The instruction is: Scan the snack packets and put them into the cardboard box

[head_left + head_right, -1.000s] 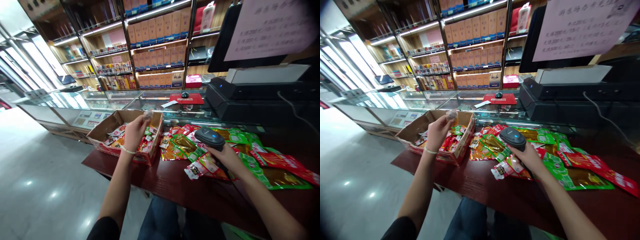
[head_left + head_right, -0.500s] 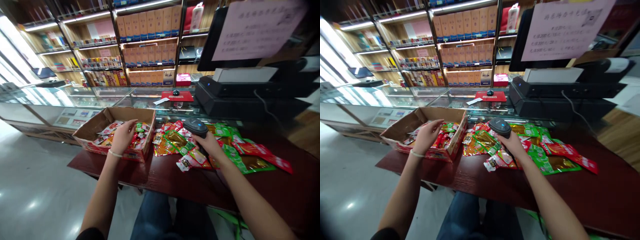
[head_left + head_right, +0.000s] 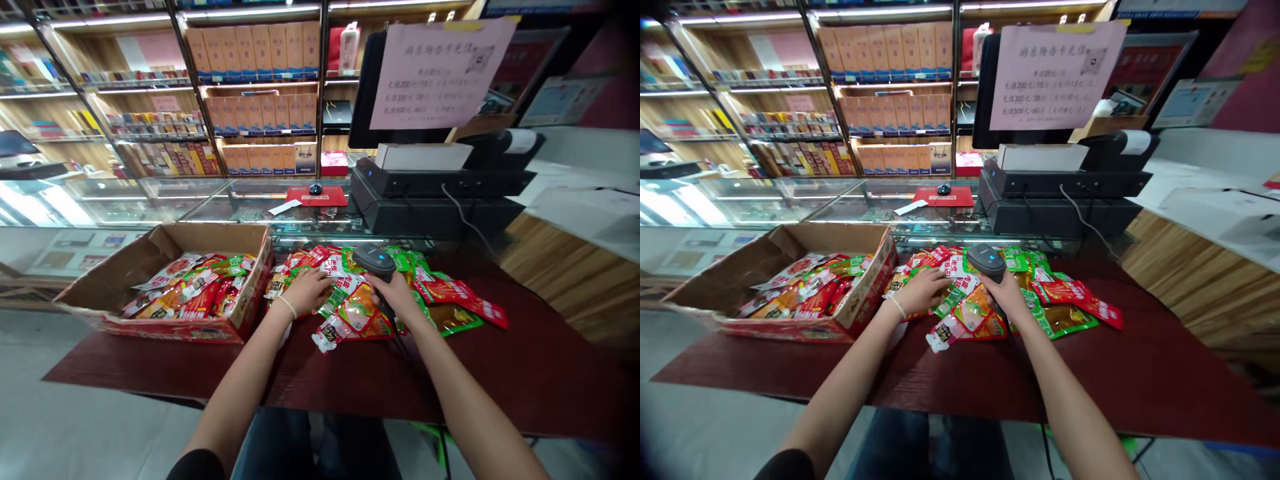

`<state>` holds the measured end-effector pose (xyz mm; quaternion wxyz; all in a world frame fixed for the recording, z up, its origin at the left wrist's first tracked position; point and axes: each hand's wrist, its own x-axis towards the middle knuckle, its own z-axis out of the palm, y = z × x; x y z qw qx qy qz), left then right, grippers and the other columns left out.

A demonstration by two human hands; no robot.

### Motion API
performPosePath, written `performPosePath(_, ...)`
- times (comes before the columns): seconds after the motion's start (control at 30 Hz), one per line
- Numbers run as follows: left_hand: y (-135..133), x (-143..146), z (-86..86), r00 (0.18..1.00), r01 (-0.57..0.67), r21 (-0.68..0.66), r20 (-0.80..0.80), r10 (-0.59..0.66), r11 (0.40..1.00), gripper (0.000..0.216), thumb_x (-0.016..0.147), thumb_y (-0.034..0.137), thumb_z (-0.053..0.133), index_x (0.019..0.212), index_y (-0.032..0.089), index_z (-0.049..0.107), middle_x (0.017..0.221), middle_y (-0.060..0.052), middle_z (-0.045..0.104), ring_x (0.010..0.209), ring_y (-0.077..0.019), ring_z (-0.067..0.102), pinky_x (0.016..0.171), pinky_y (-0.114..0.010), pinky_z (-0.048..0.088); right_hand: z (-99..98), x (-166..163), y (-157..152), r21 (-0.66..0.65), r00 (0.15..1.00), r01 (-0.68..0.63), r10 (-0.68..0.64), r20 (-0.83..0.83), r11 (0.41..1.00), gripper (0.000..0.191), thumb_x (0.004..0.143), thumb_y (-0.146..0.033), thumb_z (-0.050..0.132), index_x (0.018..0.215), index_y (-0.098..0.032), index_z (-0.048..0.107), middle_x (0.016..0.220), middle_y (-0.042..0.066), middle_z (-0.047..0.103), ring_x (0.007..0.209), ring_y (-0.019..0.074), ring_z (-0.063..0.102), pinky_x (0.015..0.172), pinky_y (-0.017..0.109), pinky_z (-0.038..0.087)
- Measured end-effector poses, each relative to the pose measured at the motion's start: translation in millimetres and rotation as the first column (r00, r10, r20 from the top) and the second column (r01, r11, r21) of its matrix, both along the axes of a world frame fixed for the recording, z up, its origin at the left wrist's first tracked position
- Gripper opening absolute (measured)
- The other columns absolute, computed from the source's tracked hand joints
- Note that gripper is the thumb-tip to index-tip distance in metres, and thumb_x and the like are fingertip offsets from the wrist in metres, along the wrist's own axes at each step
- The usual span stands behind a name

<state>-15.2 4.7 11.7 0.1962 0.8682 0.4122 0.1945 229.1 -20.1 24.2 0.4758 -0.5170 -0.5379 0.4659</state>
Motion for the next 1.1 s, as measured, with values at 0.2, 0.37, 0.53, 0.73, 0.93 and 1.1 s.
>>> performPosePath(0.2,3,2,-7.5,0.96,-0.081,0.19,-0.248,0.128,0.978,0.06,0.069,0.037,0.079,0.125,0.026,0.061,0.119,-0.013,0.058,0.117,-0.0353,0.047,0.107,-0.052,0.028,-0.9,4,-1,0.013,1.0,0.019,-0.019,-0.019,1.0,0.037,0.073,-0.053,0.074,0.066,-0.024,0.052,0.048,-0.002,0.053,0.04,0.0132,0.047,0.041,0.028,0.036)
performPosePath(0.37,-3,-6,5.9,0.956,-0.28,0.208,-0.024,0.291,0.937,0.029,0.082,0.033,0.067,0.109,0.023,0.064,0.108,-0.013,0.063,0.108,-0.0318,0.055,0.096,-0.043,0.039,-0.9,7,-2,0.022,0.998,0.047,-0.046,-0.042,0.999,0.033,0.075,-0.051,0.073,0.07,-0.024,0.055,0.049,-0.003,0.053,0.041,0.0134,0.047,0.042,0.027,0.036)
performPosePath(0.53,-3,-19,11.9,0.704,-0.511,-0.148,0.494,0.511,0.847,0.028,0.086,0.035,0.063,0.113,0.026,0.059,0.1,-0.007,0.068,0.102,-0.0257,0.062,0.091,-0.033,0.045,-3.0,5,-3,0.024,0.996,0.07,-0.068,-0.064,0.997,0.033,0.075,-0.05,0.073,0.07,-0.023,0.057,0.053,-0.002,0.054,0.041,0.0124,0.047,0.041,0.026,0.037)
performPosePath(0.73,-2,-11,14.8,0.259,-0.005,-0.457,0.858,0.443,0.89,0.046,0.08,0.02,0.064,0.123,0.024,0.05,0.105,-0.003,0.069,0.095,-0.0161,0.065,0.087,-0.026,0.048,-4.7,3,-3,0.021,0.997,0.059,-0.058,-0.045,0.998,0.033,0.074,-0.051,0.074,0.071,-0.022,0.059,0.05,-0.002,0.054,0.041,0.0129,0.048,0.041,0.026,0.04)
performPosePath(0.93,-2,-5,8.5,0.057,0.283,-0.652,0.744,0.666,0.704,0.032,0.077,0.029,0.068,0.103,0.023,0.051,0.071,0.005,0.057,0.051,-0.0079,0.051,0.048,-0.017,0.038,-8.5,5,0,0.006,0.994,0.07,-0.069,-0.086,0.998,0.036,0.071,-0.05,0.077,0.064,-0.021,0.057,0.05,-0.002,0.054,0.039,0.0118,0.048,0.039,0.025,0.038)
performPosePath(1.1,-7,-12,16.4,0.07,0.66,-0.584,0.674,0.736,0.472,0.039,0.082,0.056,0.058,0.085,0.017,0.055,0.074,-0.003,0.058,0.052,-0.0088,0.048,0.043,-0.019,0.038,-8.5,4,-1,0.039,0.999,0.05,-0.049,-0.008,0.998,0.038,0.074,-0.053,0.074,0.06,-0.022,0.056,0.048,-0.001,0.054,0.039,0.0124,0.048,0.039,0.026,0.038)
